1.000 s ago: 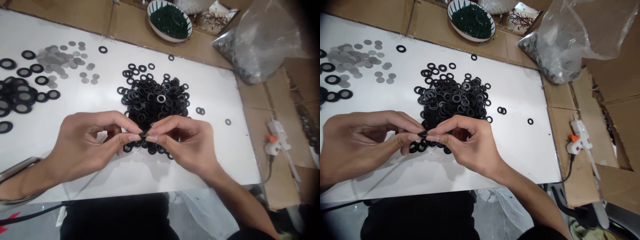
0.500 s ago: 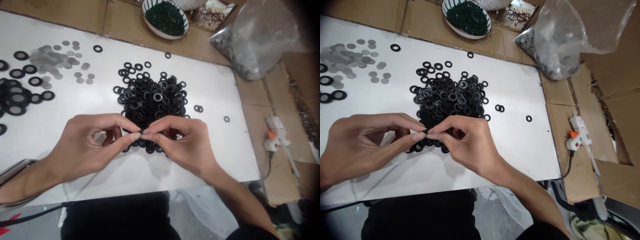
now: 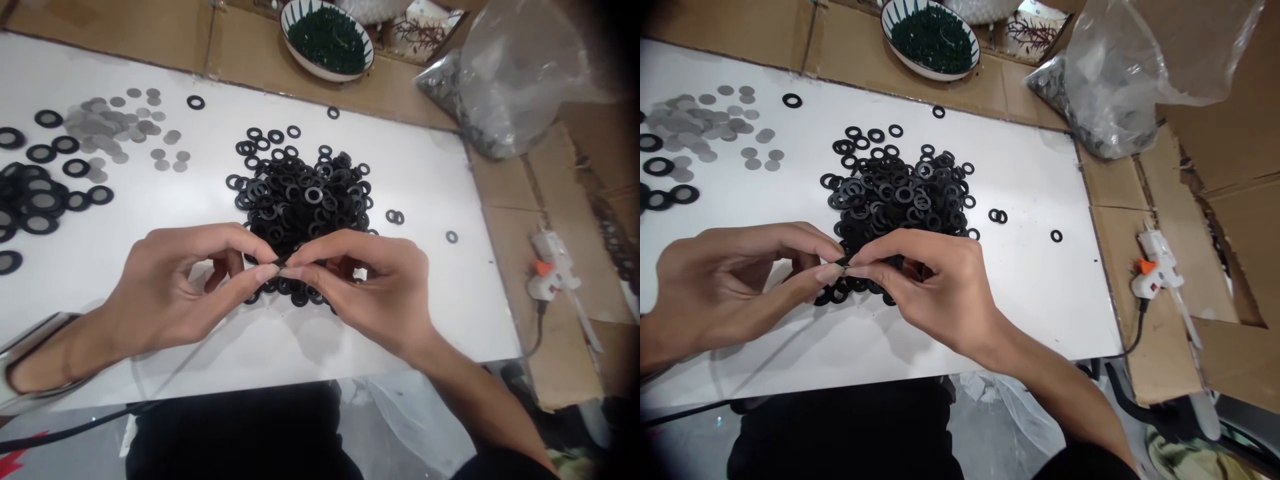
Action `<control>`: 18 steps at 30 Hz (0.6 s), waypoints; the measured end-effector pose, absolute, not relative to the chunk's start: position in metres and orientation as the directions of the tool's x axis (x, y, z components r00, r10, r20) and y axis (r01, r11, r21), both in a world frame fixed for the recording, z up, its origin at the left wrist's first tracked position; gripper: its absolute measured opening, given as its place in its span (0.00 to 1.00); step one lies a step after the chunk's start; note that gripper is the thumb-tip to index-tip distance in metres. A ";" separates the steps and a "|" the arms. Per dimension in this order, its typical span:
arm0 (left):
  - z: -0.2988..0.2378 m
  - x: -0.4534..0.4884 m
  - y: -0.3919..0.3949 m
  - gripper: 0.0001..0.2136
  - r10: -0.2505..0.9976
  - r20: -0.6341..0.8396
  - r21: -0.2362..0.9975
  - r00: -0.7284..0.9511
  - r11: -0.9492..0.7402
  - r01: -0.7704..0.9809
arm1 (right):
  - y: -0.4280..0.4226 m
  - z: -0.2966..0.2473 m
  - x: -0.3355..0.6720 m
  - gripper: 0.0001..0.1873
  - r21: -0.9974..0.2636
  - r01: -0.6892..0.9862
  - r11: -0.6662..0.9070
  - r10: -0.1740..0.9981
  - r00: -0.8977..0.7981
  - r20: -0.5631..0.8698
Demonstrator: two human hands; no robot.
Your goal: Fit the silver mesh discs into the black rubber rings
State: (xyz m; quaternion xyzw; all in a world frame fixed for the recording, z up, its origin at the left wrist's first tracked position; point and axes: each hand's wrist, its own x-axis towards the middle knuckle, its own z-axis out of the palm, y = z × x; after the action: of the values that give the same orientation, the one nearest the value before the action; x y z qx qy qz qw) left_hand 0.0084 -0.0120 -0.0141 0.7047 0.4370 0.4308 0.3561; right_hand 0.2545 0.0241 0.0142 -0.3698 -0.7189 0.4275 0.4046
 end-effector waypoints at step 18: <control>0.005 0.025 -0.018 0.03 0.989 0.137 0.967 0.059 -0.146 0.208 | 0.018 0.007 0.237 0.10 -0.999 -0.007 -0.032 0.950 -0.309 -0.029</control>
State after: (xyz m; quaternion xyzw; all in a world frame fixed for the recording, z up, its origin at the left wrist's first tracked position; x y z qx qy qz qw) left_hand 0.0249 -0.0176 0.0052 0.5955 0.5024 0.4672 0.4180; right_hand 0.2371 0.0179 0.0069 -0.4203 -0.5614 0.5827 0.4106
